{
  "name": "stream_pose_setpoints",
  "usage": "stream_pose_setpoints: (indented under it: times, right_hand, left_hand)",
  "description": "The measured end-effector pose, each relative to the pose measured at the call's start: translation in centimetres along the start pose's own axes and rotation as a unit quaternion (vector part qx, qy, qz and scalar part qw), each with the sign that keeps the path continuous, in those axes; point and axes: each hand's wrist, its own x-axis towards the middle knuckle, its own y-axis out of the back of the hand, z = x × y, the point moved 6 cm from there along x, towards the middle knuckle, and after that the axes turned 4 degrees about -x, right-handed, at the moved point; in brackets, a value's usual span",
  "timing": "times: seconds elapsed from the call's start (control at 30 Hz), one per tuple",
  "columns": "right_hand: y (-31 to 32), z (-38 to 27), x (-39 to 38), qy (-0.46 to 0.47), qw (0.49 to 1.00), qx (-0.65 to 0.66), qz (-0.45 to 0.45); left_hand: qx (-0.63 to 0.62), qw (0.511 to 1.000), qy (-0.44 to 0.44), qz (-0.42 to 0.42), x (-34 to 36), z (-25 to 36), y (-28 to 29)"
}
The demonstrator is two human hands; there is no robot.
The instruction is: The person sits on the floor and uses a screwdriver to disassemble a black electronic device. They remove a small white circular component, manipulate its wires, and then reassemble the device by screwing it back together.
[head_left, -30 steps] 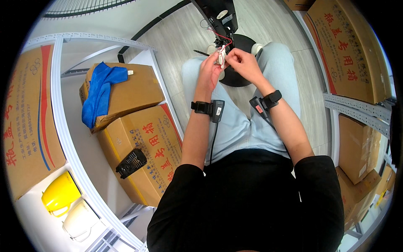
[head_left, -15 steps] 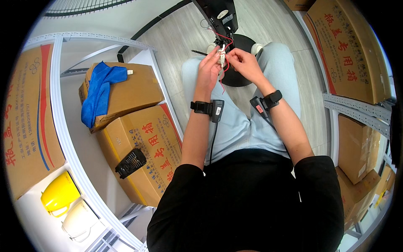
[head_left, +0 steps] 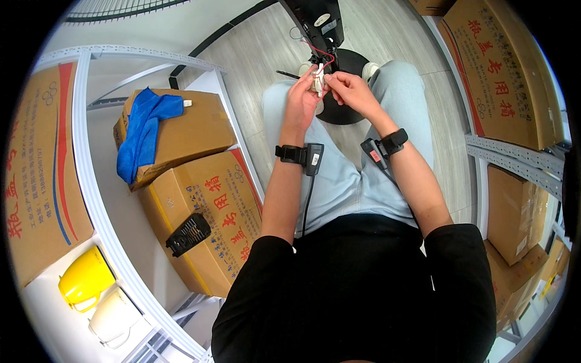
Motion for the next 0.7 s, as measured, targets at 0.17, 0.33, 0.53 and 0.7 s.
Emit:
stream_pose_setpoints:
  times: [0.17, 0.33, 0.53, 0.7]
  right_hand:
    - [-0.4, -0.4, -0.2, 0.033, 0.999, 0.000, -0.006]
    - [0.3, -0.8, -0.5, 0.027, 0.997, 0.055, 0.055]
    - [1.7, 0.4, -0.3, 0.090, 0.987, -0.019, 0.134]
    - [1.2, -0.3, -0.9, 0.117, 0.976, -0.152, 0.103]
  left_hand:
    - [-0.037, 0.999, -0.006, 0.028, 0.0, 0.0, 0.3]
    - [-0.035, 0.998, -0.020, 0.046, -0.1, 0.3, -0.1]
    - [-0.049, 0.996, -0.034, 0.069, -0.6, 0.9, -0.3]
    - [-0.066, 0.995, -0.045, 0.060, -0.7, 1.6, 0.0]
